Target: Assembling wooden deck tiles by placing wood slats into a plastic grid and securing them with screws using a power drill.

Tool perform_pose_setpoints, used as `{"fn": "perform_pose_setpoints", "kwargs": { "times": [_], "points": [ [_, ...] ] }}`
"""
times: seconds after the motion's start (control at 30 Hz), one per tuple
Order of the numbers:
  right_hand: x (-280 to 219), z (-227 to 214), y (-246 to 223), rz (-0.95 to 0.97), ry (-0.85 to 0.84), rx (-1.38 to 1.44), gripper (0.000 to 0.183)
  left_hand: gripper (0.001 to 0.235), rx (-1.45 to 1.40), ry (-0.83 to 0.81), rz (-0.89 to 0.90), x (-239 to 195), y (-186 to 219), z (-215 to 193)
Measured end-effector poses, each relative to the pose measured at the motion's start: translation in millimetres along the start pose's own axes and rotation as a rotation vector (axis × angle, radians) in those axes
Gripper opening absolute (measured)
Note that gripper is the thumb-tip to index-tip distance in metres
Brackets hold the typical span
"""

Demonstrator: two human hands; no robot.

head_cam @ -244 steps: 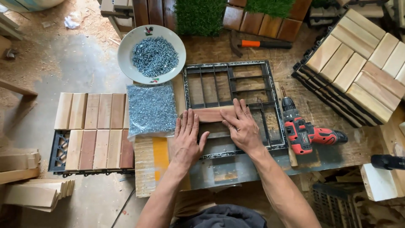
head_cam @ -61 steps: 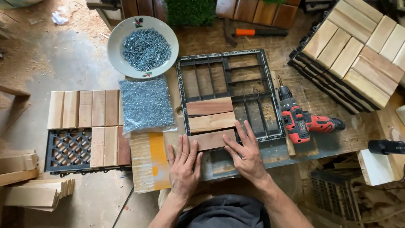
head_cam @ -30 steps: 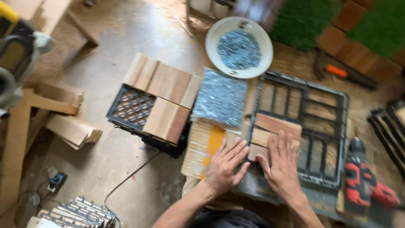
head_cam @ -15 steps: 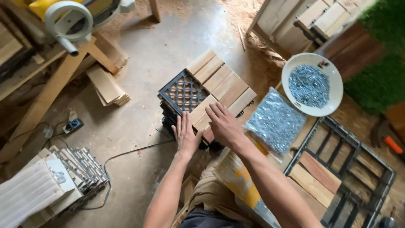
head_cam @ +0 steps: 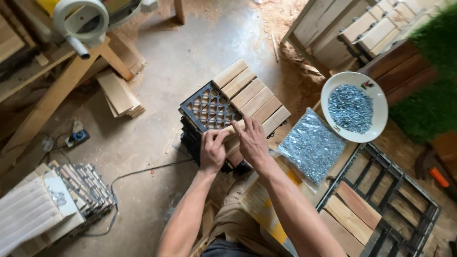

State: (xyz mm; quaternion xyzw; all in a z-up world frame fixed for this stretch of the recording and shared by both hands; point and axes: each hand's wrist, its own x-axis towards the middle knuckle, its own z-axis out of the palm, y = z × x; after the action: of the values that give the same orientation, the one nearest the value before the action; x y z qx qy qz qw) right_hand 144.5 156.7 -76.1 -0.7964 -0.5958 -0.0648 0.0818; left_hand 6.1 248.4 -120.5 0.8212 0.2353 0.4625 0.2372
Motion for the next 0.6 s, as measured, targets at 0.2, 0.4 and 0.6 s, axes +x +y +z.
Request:
{"fn": "perform_pose_setpoints", "kwargs": {
  "times": [0.2,0.4,0.6],
  "points": [
    [-24,-75,-1,-0.084,0.068,0.321,0.054,0.028,-0.239,-0.021,0.245,40,60,-61],
    [-119,-158,8,0.139,0.361,0.351,0.048,0.022,-0.318,-0.029,0.361,50,140,-56],
    [-257,-212,9,0.748,0.539,0.458,0.039,0.039,-0.582,-0.474,0.383,19,245,-21]
  ]
}}
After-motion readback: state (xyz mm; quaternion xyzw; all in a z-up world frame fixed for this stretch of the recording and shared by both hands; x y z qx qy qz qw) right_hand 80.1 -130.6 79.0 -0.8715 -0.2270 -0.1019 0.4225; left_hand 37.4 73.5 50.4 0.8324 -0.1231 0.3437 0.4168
